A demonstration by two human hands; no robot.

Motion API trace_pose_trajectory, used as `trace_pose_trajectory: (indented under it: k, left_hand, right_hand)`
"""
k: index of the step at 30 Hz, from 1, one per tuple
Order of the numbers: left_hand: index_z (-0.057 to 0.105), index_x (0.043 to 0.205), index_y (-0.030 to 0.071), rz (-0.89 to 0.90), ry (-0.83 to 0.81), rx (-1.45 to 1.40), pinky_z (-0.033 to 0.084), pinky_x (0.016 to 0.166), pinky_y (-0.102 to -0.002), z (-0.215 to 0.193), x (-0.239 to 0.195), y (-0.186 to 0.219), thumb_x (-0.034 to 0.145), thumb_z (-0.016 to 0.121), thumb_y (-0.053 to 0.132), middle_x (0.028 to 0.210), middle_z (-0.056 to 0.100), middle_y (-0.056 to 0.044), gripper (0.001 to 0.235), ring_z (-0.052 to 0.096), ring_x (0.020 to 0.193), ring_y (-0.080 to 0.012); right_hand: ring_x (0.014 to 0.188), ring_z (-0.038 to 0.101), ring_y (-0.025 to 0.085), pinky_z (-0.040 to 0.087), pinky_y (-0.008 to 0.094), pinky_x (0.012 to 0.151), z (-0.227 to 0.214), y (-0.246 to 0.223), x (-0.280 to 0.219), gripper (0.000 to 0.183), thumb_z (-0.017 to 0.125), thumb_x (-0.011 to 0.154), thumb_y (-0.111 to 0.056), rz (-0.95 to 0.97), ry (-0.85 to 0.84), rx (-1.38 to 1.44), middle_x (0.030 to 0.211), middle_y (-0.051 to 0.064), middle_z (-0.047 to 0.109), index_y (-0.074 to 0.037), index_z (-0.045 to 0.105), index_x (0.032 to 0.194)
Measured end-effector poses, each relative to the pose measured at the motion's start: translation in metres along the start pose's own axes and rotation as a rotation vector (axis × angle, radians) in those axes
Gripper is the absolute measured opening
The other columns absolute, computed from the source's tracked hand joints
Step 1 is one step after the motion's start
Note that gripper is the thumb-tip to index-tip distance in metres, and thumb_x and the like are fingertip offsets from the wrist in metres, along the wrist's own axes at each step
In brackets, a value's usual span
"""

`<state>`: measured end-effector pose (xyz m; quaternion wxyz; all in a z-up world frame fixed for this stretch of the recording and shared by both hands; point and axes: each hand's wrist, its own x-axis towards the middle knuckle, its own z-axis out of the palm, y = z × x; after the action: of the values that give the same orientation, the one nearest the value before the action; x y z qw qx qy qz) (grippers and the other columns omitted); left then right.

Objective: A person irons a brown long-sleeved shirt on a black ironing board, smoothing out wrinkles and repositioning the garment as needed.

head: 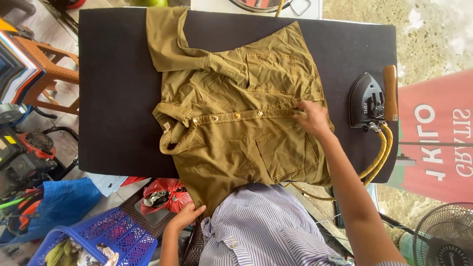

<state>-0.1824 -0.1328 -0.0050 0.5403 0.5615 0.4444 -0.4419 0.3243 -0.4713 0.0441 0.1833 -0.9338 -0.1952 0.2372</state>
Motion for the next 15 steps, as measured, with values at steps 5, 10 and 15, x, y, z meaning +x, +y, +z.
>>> trace_pose_trajectory:
  k: [5,10,15]
  left_hand:
    - [0.057,0.152,0.012,-0.017,0.425,0.435,0.053,0.105,-0.054,-0.011,0.016,0.014,0.108,0.053,0.060,0.149,0.065,-0.013,0.065,0.064,0.137,-0.0382]
    - [0.074,0.136,0.015,0.417,1.110,0.206,0.057,0.091,-0.057,-0.063,0.016,0.072,0.110,0.063,0.031,0.125,0.071,-0.015,0.032,0.070,0.116,-0.0383]
    - [0.062,0.146,0.005,0.799,1.255,0.152,0.052,0.112,-0.056,-0.137,0.000,0.193,0.104,0.067,-0.005,0.140,0.057,-0.018,0.043,0.062,0.131,-0.0435]
  right_hand:
    - [0.142,0.055,0.022,0.028,0.048,0.121,-0.001,0.002,0.044,0.066,0.078,0.099,-0.041,-0.016,-0.489,-0.358,0.150,-0.003,0.071,-0.033,0.053,0.159]
    - [0.117,0.072,0.022,0.030,0.047,0.120,-0.052,0.044,0.060,0.031,0.065,0.100,-0.011,0.170,-0.600,-0.625,0.110,0.002,0.079,-0.015,0.073,0.129]
    - [0.122,0.067,0.029,0.037,0.061,0.104,0.002,0.207,0.154,0.039,0.083,0.082,-0.056,0.213,0.111,-0.600,0.119,-0.003,0.074,-0.035,0.077,0.114]
